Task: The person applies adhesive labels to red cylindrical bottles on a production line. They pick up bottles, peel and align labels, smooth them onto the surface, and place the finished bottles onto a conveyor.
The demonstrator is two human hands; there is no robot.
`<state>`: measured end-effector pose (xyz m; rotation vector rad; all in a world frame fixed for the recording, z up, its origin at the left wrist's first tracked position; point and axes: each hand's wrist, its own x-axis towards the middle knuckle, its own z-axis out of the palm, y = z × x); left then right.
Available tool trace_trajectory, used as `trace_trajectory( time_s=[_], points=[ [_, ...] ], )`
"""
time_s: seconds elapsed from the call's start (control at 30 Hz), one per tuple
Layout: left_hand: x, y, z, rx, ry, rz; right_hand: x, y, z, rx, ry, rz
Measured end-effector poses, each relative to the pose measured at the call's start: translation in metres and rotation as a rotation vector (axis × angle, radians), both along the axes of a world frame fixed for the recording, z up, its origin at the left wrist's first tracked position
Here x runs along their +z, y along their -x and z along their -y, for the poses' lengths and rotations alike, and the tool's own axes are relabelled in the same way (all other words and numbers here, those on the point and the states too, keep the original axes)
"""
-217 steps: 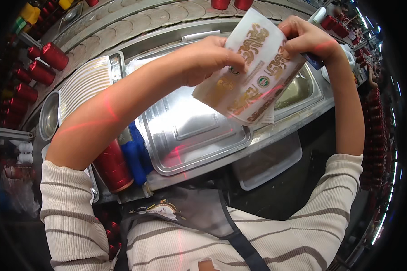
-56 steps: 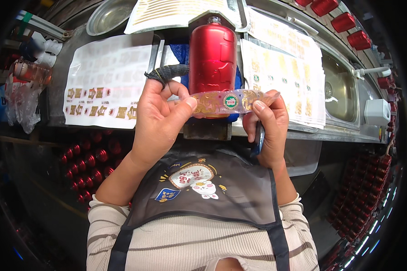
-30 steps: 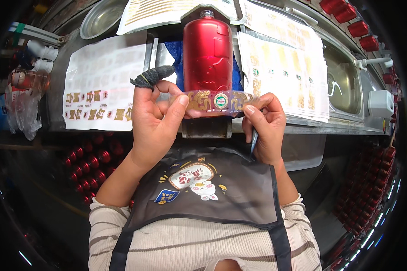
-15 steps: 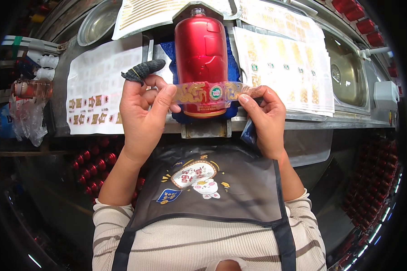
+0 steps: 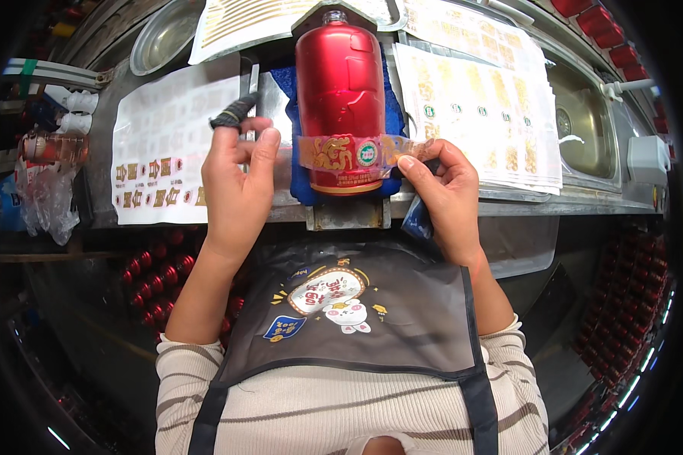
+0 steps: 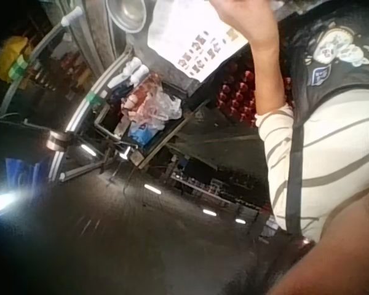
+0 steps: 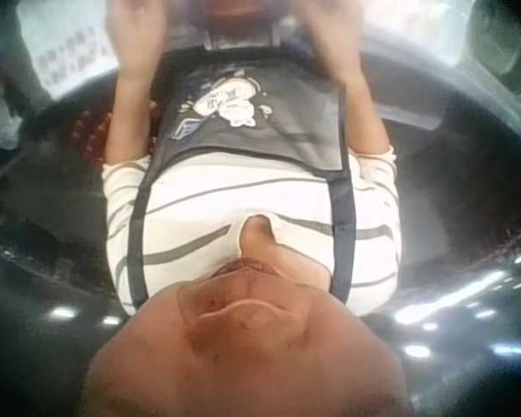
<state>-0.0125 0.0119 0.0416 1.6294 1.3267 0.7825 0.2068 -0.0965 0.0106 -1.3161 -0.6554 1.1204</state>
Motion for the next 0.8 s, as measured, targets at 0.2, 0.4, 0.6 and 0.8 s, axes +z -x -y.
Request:
trace_trajectory(
  time_s=[0.2, 0.4, 0.6, 0.8],
  points=[
    [0.019, -0.02, 0.013, -0.568, -0.614, -0.508, 0.003, -0.002, 0.001, 0.005, -0.022, 0.003],
    [-0.012, -0.023, 0.008, -0.471, -0.625, -0.292, 0.015, -0.002, 0.001, 0.028, 0.028, 0.022],
    [-0.019, -0.01, -0.002, -0.524, -0.349, -0.136, 0.013, 0.0, -0.001, 0.036, 0.056, 0.005],
    [-0.042, 0.0, -0.007, -0.457, 0.064, 0.428, 0.011, -0.003, 0.001, -0.142, 0.036, 0.217]
  ],
)
